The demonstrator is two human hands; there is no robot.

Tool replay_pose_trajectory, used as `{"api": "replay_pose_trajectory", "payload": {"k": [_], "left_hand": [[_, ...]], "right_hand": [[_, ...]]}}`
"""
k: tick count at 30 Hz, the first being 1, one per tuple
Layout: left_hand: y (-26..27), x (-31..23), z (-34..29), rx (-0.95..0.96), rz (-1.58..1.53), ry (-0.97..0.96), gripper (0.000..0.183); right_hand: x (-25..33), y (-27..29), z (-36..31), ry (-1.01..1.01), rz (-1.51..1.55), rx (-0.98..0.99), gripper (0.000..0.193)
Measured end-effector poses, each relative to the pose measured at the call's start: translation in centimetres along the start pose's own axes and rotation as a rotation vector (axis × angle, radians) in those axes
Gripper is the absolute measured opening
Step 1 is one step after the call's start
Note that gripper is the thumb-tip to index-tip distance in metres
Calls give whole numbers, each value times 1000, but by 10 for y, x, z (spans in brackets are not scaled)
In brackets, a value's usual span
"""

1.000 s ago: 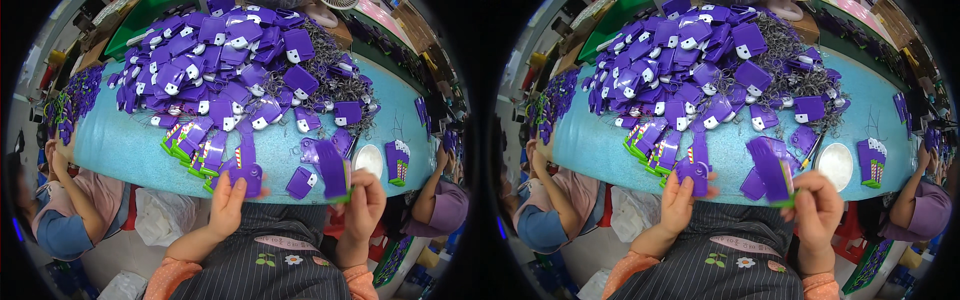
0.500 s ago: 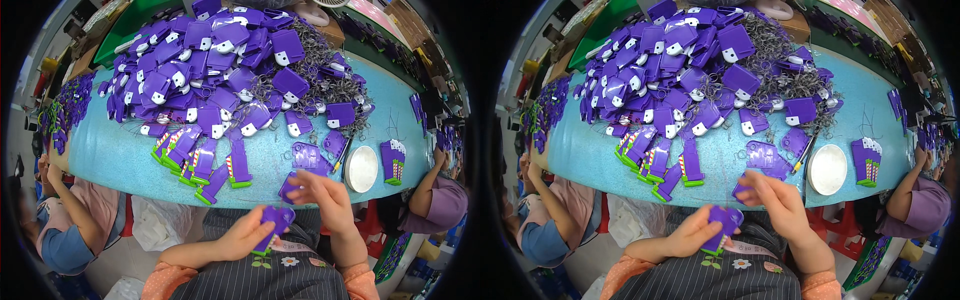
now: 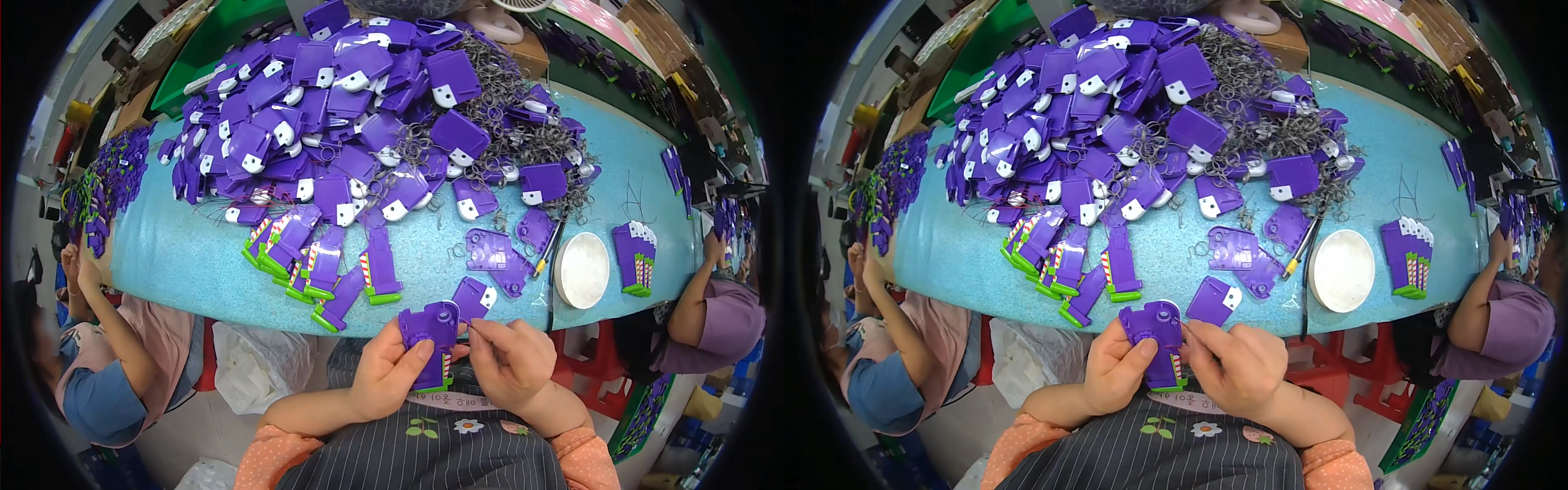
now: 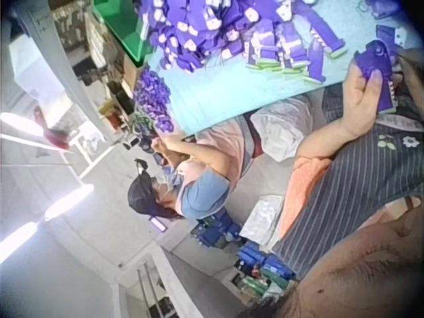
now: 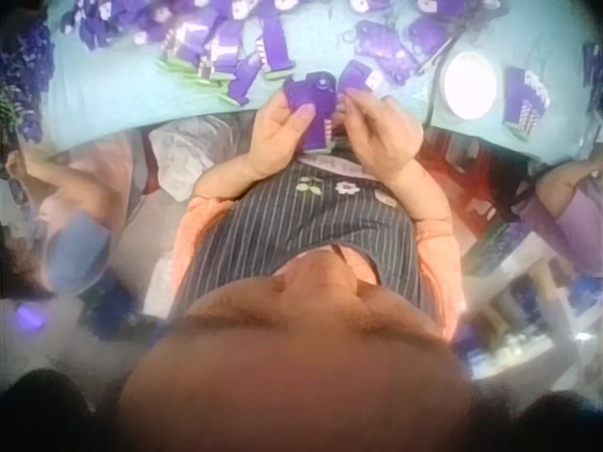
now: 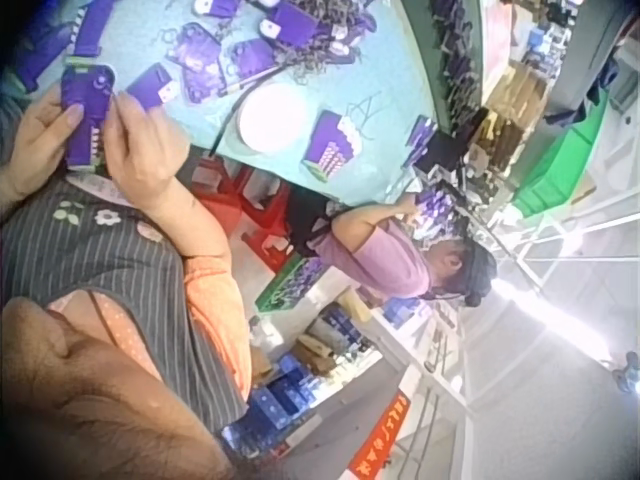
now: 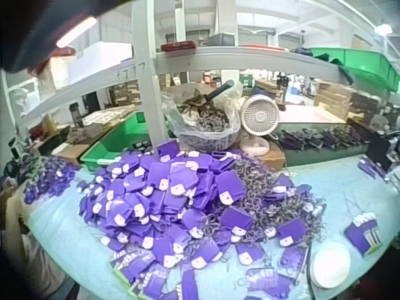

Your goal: The person assembles purple plastic toy components by hand at a factory workstation. They pick up a purple plastic housing, insert a white plastic piece, and attach a grey elastic band to the assembly. The completed units are placed on the table, and the process is repeated continuously.

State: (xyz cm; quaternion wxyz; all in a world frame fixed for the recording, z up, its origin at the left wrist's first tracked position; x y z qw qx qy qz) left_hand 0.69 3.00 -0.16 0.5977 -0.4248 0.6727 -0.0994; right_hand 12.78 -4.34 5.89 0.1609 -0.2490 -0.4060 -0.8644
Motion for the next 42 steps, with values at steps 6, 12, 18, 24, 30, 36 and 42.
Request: {"api": "replay_pose_trajectory", "payload": {"k": [6,12,18,24,30,36,42], "left_hand": [[-3,4,-9,-34,212,-73,33],[1,5,-9,-84,493,-111,32],[-7,-10,-7,-90,929,-336,32],[-11,-15,-5,54,1042,-325,31],[-20,-8,-14,316,702,170,32],[-13,-2,-22,-137,256,6,33],[-39,-12,-31,-214,1097,-546,30]], "right_hand": [[-1,-5,-4,39,-30,-11,21],[-3,-5,-3,-38,38,35,19],[-9,-11,1,-162,237,147,25],[-26,-18,6,-409,622,429,14],[-65,-11,7,-610,807,-281,11],[-18,-16,-26,-321,753,185,28],[-3,-8,-43,-277,655,116,26]]}}
Point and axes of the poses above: each hand's wrist, its own z-axis towards the middle knuckle, its own y-axis out of the back of the hand, x = y × z, the point moved 5 cm from there along z, towards the middle knuckle, and after that the axes turned 7 degrees about y, right-handed, at the moved point
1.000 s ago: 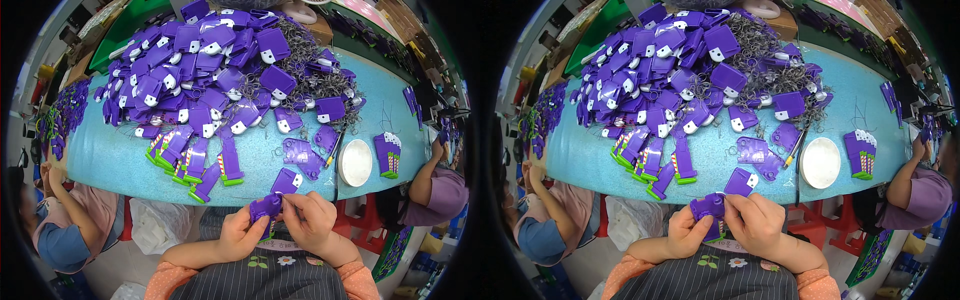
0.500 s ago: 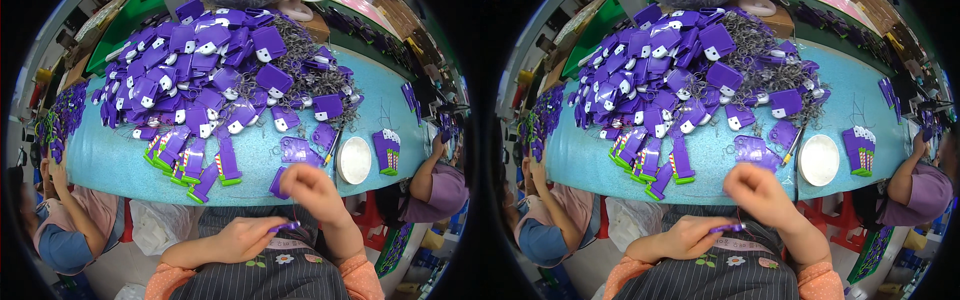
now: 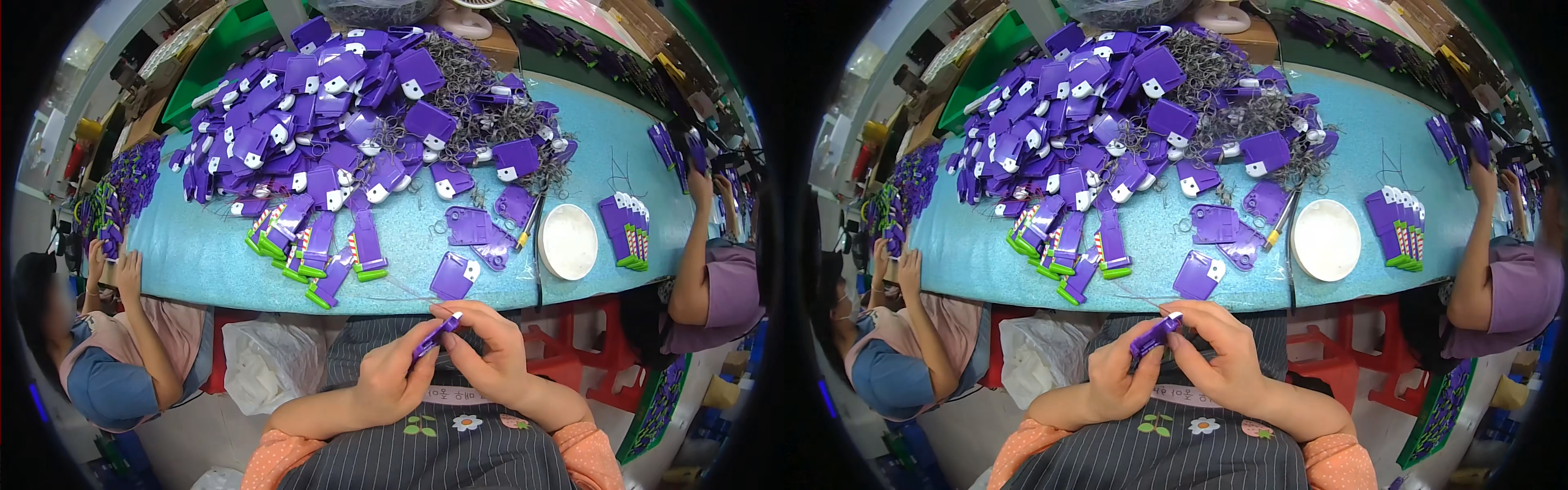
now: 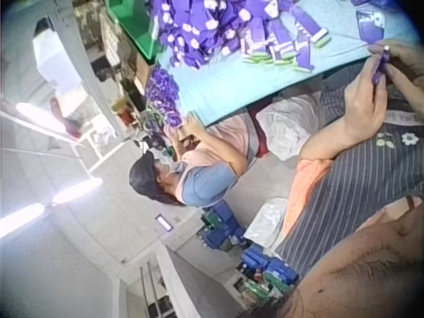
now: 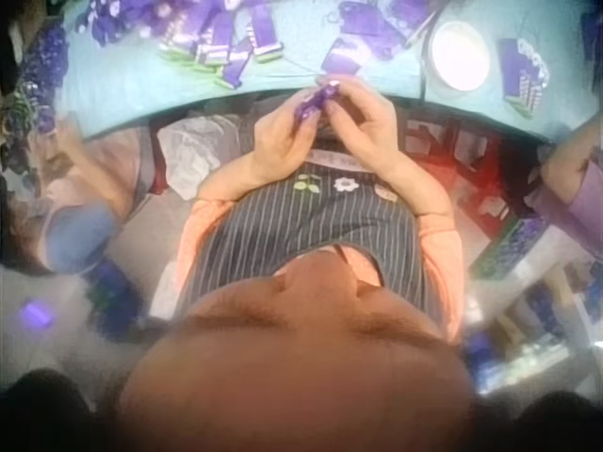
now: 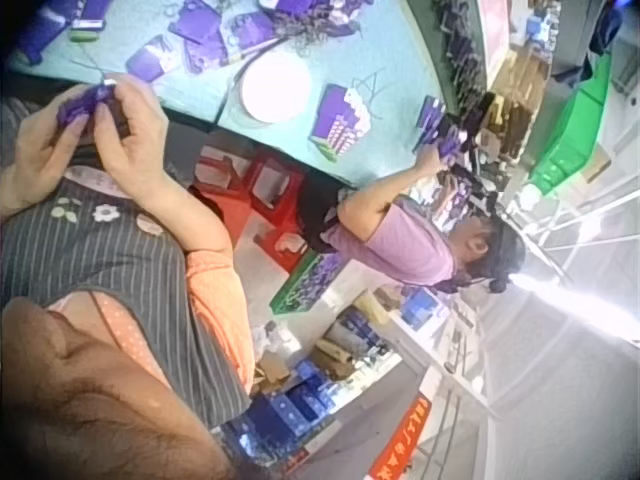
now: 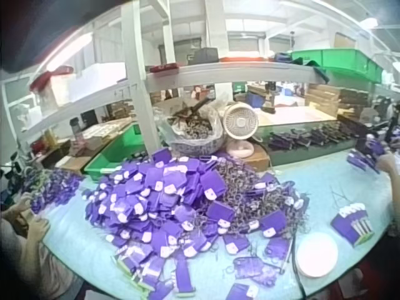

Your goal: The person assembles purple plastic toy components by hand at a factory workstation. They pick up a purple plastic housing, insert a white plastic piece, and attach a grey elastic band to the assembly. The completed units are placed on the table, and the process is repeated continuously.

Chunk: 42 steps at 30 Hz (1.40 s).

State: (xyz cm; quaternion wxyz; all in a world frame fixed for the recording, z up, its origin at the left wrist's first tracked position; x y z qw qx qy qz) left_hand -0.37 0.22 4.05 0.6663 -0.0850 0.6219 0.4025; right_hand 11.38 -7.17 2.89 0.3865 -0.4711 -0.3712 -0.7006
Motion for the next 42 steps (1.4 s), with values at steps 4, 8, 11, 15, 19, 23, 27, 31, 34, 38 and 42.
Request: {"api": "replay_pose_trajectory", "payload": {"k": [4,8,11,15,19,23,27,31,34,38,42], "left_hand": [[-7,11,-5,67,-152,152,30],[-13,28,-8,144,-377,301,28],[-9,34,-2,290,-471,404,28],[-5,42,5,390,-609,543,29],[0,52,4,393,-894,686,30],[18,51,8,239,-929,654,32],[14,47,8,253,-1003,656,31],[8,47,3,252,-1003,684,32],[6,49,2,210,-983,684,33],[-14,40,13,261,-1154,669,33],[-45,32,32,444,-1135,642,35]], "right_hand": [[0,2,-7,-54,18,-17,22],[-4,9,4,-171,68,70,16],[-13,15,13,-346,127,215,15],[-26,18,25,-462,67,341,14],[-29,29,51,-493,195,-96,15],[-44,33,87,-341,-361,-26,28],[-60,4,111,-199,-937,168,33],[-55,12,107,-99,-842,209,20],[-19,48,86,-87,-401,83,6],[3,65,37,-385,234,-66,4],[-9,53,5,-435,421,-147,4]]}}
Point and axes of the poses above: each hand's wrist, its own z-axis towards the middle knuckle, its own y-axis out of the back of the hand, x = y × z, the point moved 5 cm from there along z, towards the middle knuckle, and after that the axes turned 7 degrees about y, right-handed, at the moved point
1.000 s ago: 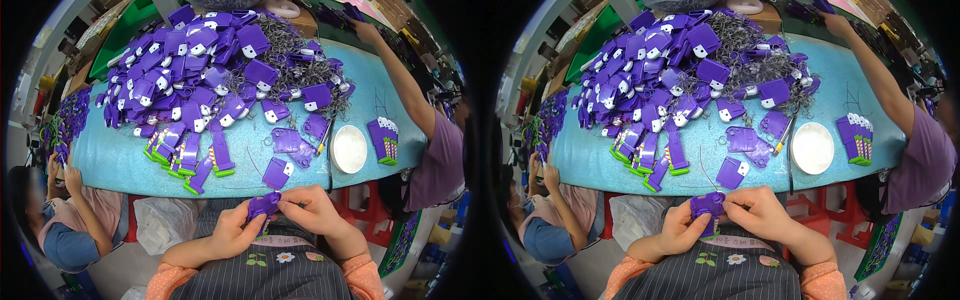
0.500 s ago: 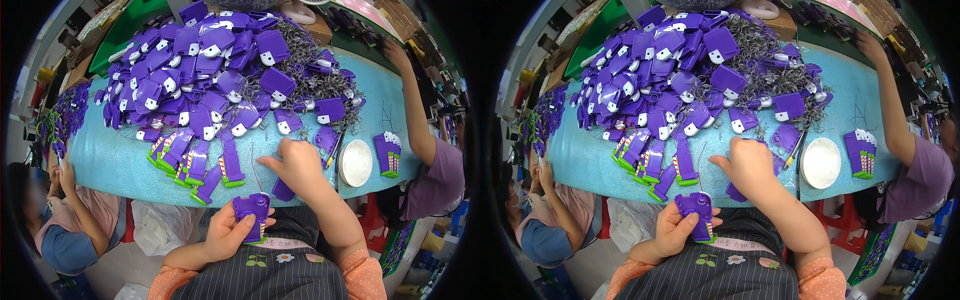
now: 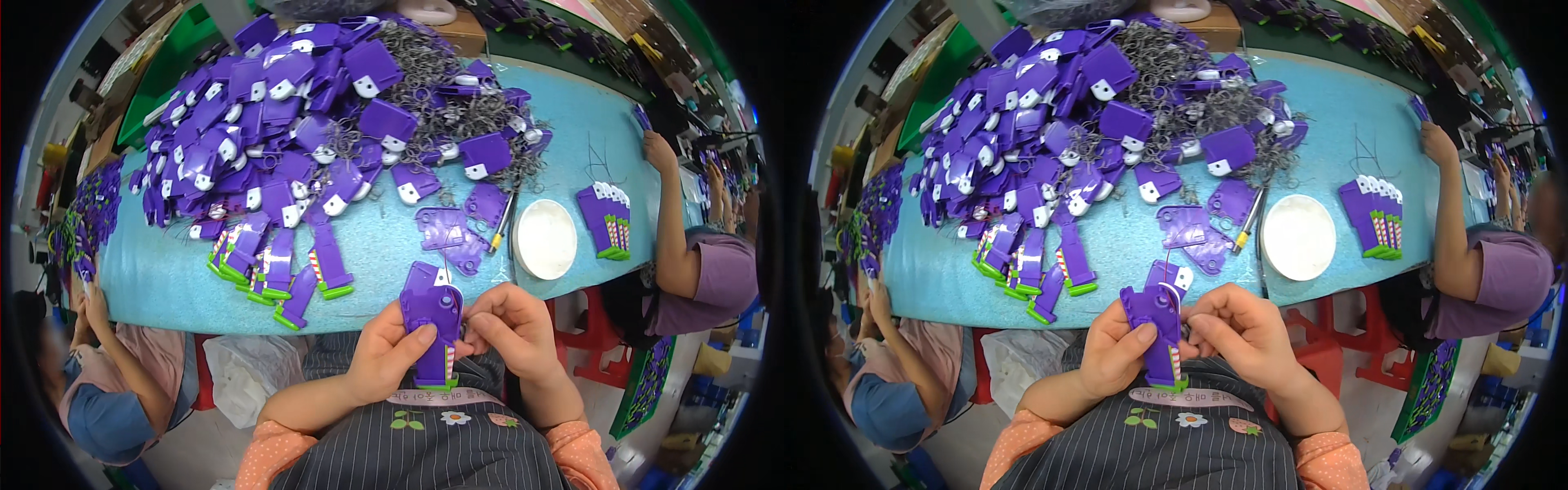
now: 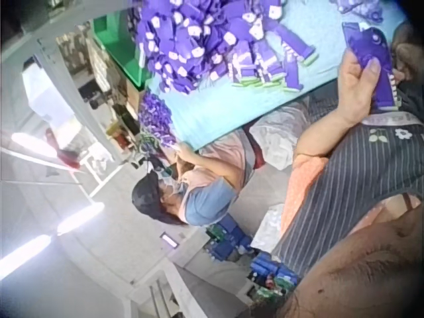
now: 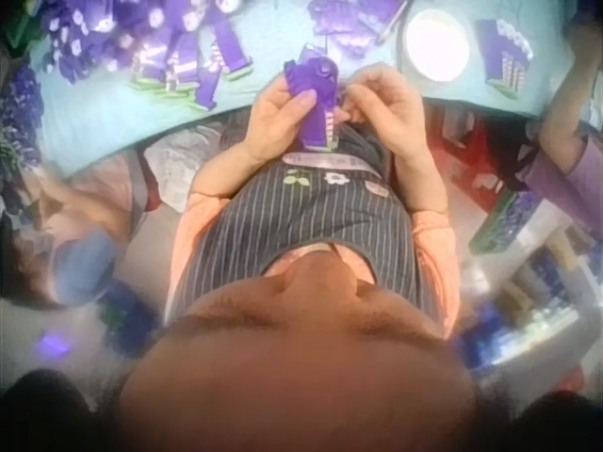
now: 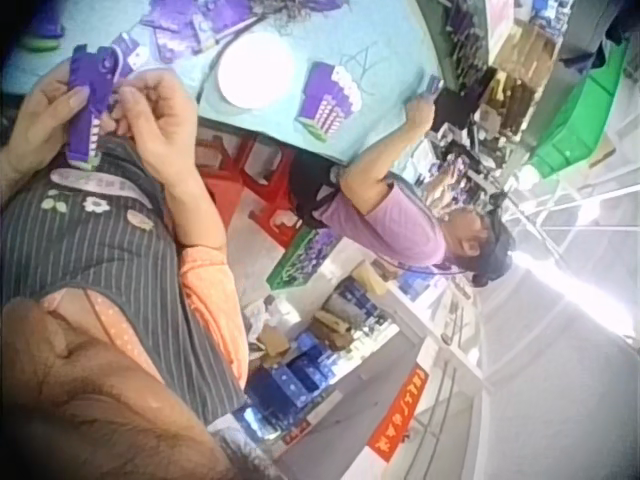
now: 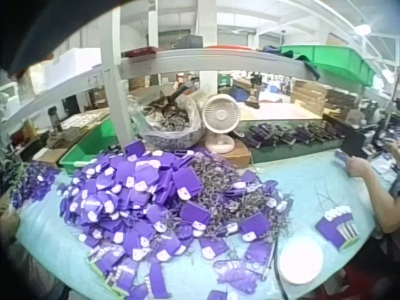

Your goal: The person assembles purple plastic toy components by hand at a factory workstation. They pick up a purple plastic housing, insert a white plastic piece, and attach a grey elastic band to the assembly. The completed units are placed on the table, and the process is repeated continuously.

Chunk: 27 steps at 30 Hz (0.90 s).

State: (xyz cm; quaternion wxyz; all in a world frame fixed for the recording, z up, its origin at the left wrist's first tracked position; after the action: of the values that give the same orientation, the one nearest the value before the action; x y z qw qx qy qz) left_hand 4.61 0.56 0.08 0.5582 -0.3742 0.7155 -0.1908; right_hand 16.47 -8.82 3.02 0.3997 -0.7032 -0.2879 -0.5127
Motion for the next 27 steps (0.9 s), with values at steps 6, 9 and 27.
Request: {"api": "replay_pose_trajectory", "payload": {"k": [6,9,27], "left_hand": [[-3,13,4,22,370,15,33],[-4,15,7,13,284,-1,32],[-20,0,4,57,111,102,36]], "right_hand": [[1,13,-15,227,-623,148,6],[14,28,-26,327,-756,-16,5],[7,22,-16,535,-75,-214,6]]}}
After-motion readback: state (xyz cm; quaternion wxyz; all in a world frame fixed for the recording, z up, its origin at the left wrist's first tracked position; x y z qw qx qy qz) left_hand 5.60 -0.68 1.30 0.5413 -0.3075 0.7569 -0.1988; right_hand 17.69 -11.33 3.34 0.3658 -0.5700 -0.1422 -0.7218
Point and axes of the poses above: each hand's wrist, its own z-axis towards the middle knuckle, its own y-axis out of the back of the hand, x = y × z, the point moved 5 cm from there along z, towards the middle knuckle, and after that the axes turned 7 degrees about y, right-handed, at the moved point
